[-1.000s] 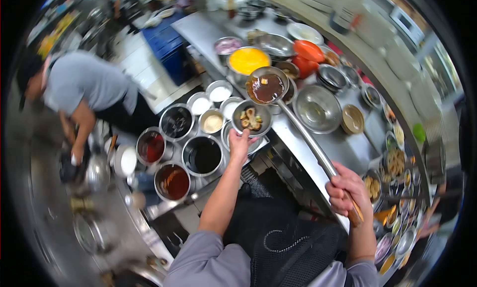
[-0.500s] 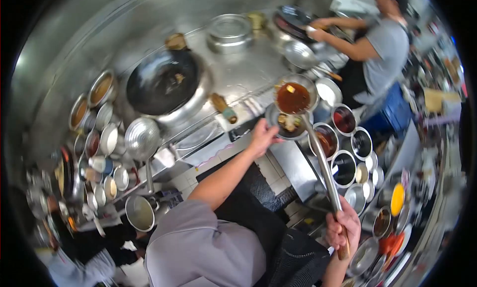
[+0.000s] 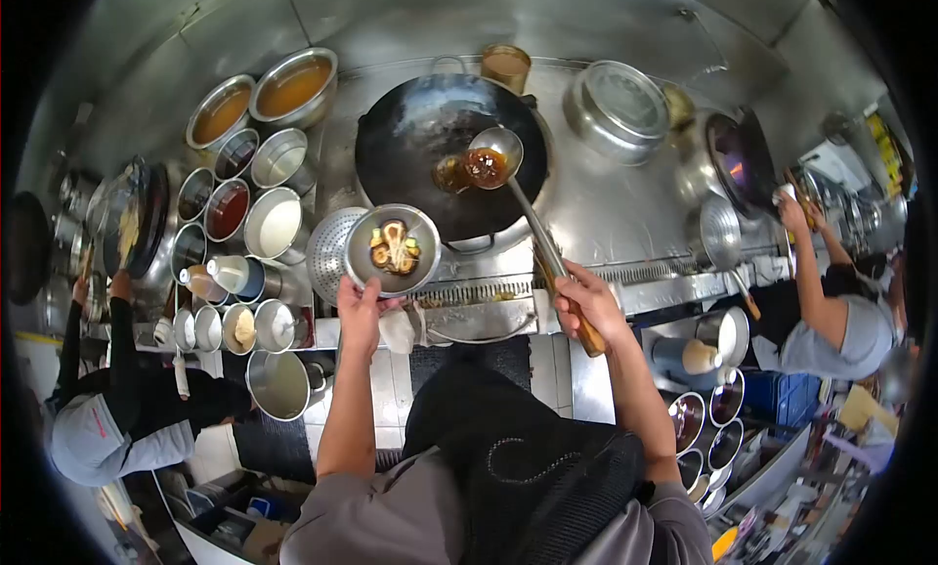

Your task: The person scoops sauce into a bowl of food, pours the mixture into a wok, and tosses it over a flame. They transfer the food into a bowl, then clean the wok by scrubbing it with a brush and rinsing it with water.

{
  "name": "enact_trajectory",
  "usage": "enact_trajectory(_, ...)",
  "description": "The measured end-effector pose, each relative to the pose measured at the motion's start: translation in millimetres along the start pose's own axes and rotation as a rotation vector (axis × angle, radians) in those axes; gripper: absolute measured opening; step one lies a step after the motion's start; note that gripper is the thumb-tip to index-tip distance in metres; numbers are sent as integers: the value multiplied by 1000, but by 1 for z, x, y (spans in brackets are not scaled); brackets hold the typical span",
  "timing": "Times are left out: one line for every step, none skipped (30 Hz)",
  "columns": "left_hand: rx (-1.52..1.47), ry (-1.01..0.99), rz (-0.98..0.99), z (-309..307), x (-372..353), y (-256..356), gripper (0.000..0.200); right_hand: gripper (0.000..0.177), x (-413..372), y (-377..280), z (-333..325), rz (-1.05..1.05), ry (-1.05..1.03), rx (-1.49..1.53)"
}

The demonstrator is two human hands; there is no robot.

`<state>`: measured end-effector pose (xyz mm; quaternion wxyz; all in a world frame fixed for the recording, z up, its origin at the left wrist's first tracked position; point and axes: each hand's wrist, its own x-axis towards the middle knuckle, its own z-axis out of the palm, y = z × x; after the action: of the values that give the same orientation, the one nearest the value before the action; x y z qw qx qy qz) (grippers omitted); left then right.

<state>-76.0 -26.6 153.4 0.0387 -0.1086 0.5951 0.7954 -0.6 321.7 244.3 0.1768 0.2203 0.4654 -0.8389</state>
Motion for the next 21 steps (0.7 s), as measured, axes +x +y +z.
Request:
enact_trajectory(-9,30,23,-9,6,-1,14,54,14,1,-1,-75,60,-321)
enact_trajectory(-36,41,41,-14,7,2,14,54,28,2,-3,-156,113,-642)
enact_trajectory(-60,49,62,-18,8,8,14,54,38,7,-13,-140,101,-645)
enact_trajectory(-57,65,57,-20,11,10,14,55,43,14,-30,-353,180,-1060)
enact_trajectory(-73,96,69,-19,13,12,15,55,42,19,-41,-583,255,-1469)
enact_trajectory(-92,128,82,-18,16,13,16,56,33,17,-36,-663,247,-1540)
enact_trajectory(-96,147,86,-16,21,14,16,56,25,-2,-19,-666,226,-1547)
enact_trajectory(-72,150,84,-11,28,15,17,58,14,-25,3,-317,144,-1176)
enact_trajectory(-44,146,80,-6,37,17,18,60,12,-38,14,20,70,-788)
enact_trajectory(-54,154,60,3,48,18,20,61,31,-55,5,133,70,-585)
enact_trajectory(-17,137,82,10,61,14,21,61,53,-58,-4,134,67,-584)
enact_trajectory(21,129,88,22,74,16,22,62,80,-56,-19,142,-5,-336)
enact_trajectory(57,125,95,36,84,17,22,64,102,-50,-34,151,-79,-91)
enact_trajectory(84,147,100,48,92,17,22,66,114,-28,-35,22,-1,-409)
enact_trajectory(117,169,110,62,100,19,22,69,115,-8,-34,-110,72,-846)
enact_trajectory(93,178,128,78,105,23,22,69,109,6,-44,-360,111,-1184)
enact_trajectory(99,189,140,87,115,19,22,70,104,13,-53,-623,155,-1513)
enact_trajectory(212,191,218,95,128,7,23,65,93,1,-54,-571,75,-1298)
enact_trajectory(329,194,287,100,139,-4,25,65,88,-25,-51,-573,56,-1296)
enact_trajectory(734,295,552,105,151,-10,32,62,83,-54,-48,-296,38,-1195)
enact_trajectory(916,355,797,120,156,-2,33,60,81,-70,-53,-22,20,-1085)
